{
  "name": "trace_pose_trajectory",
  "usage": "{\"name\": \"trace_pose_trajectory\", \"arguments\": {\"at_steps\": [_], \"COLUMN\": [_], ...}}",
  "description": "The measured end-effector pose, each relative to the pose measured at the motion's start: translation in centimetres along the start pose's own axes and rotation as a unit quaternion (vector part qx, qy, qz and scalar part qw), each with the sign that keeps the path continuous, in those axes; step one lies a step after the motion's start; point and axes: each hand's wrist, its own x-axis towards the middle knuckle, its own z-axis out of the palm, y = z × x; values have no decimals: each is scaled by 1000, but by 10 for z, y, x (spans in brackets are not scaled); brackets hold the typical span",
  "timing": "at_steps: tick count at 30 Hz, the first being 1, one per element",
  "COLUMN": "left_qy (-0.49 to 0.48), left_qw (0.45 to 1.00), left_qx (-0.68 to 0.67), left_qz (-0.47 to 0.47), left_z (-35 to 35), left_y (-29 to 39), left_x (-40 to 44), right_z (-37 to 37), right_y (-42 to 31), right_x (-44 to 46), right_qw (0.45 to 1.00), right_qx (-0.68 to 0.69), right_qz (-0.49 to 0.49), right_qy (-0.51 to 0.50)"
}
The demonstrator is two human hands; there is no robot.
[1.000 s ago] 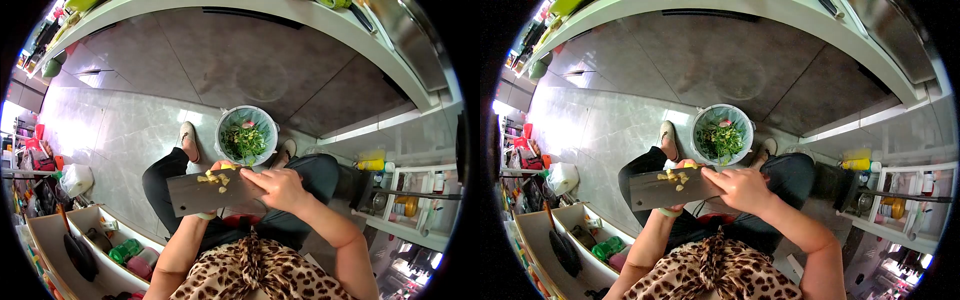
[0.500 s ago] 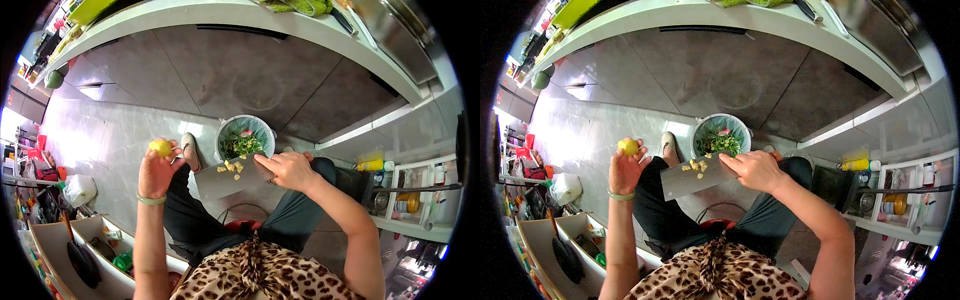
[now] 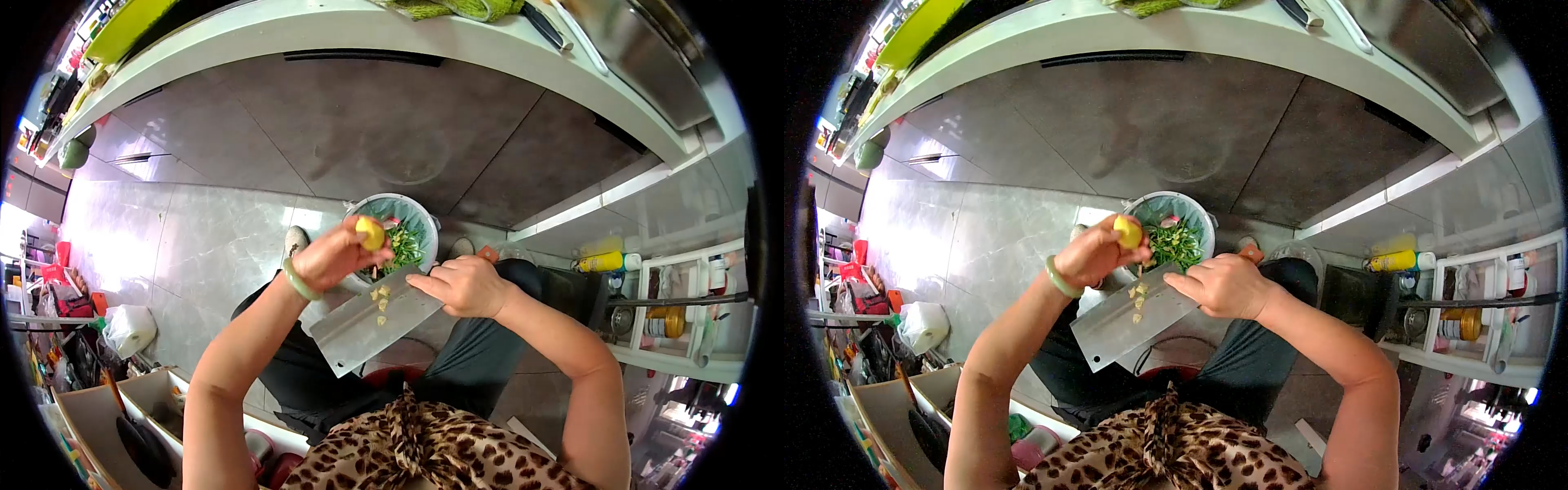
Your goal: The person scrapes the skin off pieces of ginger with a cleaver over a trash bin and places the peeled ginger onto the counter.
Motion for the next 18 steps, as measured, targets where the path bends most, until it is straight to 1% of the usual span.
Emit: {"name": "trace_pose_trajectory", "arguments": {"at_steps": [1,2,4,5,6,8,10,12,15,16,18], "left_qy": [39,39,23,-11,-10,-124,-141,-122,4,26,87], "left_qw": [998,998,999,999,999,987,977,981,998,999,994], "left_qx": [41,39,42,40,39,23,29,43,31,38,64], "left_qz": [11,8,-3,-8,-13,-100,-156,-144,-52,-21,0], "left_z": [2,1,6,17,27,40,43,39,14,4,-13], "left_y": [6,12,27,32,32,29,15,5,-1,-2,-1], "left_x": [5,8,11,7,3,-4,-5,4,26,35,44], "right_z": [0,-1,-2,-2,-2,2,7,5,5,2,-5], "right_y": [2,4,10,12,16,23,28,32,36,36,34], "right_x": [-1,-2,-4,-6,-8,-11,-11,-11,-14,-14,-14], "right_qw": [1000,1000,998,998,998,998,998,996,997,997,997], "right_qx": [2,0,2,4,7,18,29,41,31,28,26], "right_qz": [2,22,47,51,55,57,54,65,65,62,65], "right_qy": [0,-18,-31,-30,-31,-26,-24,-36,-30,-32,-32]}}
